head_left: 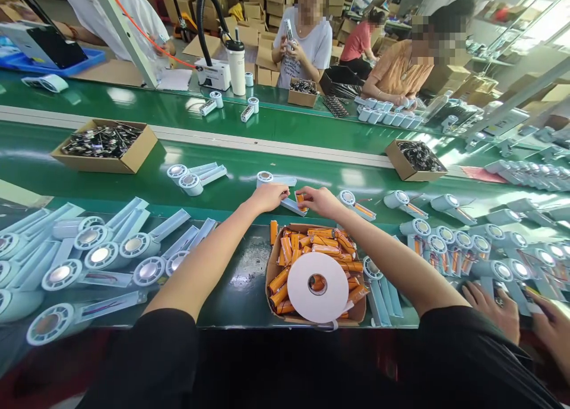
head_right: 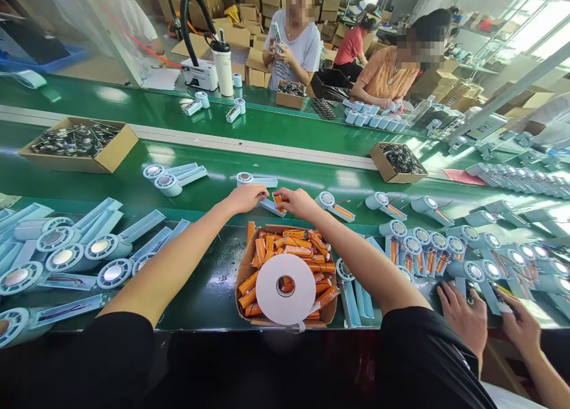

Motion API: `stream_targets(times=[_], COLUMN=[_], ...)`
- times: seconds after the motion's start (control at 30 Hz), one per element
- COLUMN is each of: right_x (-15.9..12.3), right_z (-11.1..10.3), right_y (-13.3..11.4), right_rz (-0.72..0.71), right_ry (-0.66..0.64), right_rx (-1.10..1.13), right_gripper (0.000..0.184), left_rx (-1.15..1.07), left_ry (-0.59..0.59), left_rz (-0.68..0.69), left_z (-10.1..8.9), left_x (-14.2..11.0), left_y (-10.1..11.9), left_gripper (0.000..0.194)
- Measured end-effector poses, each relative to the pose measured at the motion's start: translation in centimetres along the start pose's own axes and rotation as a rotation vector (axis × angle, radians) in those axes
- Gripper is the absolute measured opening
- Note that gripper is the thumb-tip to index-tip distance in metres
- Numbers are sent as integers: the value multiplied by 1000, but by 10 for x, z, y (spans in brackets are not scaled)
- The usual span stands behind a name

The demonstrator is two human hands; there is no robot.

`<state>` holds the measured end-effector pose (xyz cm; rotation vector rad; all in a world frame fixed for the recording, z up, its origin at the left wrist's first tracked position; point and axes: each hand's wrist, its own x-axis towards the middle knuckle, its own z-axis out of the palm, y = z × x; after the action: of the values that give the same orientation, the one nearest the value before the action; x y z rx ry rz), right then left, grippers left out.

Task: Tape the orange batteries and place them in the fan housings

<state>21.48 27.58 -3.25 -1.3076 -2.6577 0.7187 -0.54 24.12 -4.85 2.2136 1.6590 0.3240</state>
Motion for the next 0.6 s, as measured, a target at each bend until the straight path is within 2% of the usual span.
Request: stream_targets(times=[0.1, 0.27, 0.37, 0.47, 0.53, 0.6], right_x=[1, 4, 13, 15, -3, -44], right_z=[0, 6, 5, -13, -32, -50], right_y=[-8, -24, -34, -38, -34, -25], right_rz=[-42, -50, -59, -72, -77, -59], right_ry=[-93, -236, -266, -282, -215, 11], right_rx=[-269, -494, -515, -467, -394, -198], right_gripper=[40, 44, 42, 39, 37, 34], left_rx=[-22, -52, -50, -34, -16, -7], left_ry=[22, 57, 62, 79, 123, 173], left_rz=[-25, -77, -93, -91, -74, -16], left_z=[4, 14, 15, 4, -5, -10], left_x=[3, 5, 9, 11, 1, -27], left_y=[6, 14, 17, 25, 37, 54], left_gripper=[30, 32, 33, 32, 35, 37])
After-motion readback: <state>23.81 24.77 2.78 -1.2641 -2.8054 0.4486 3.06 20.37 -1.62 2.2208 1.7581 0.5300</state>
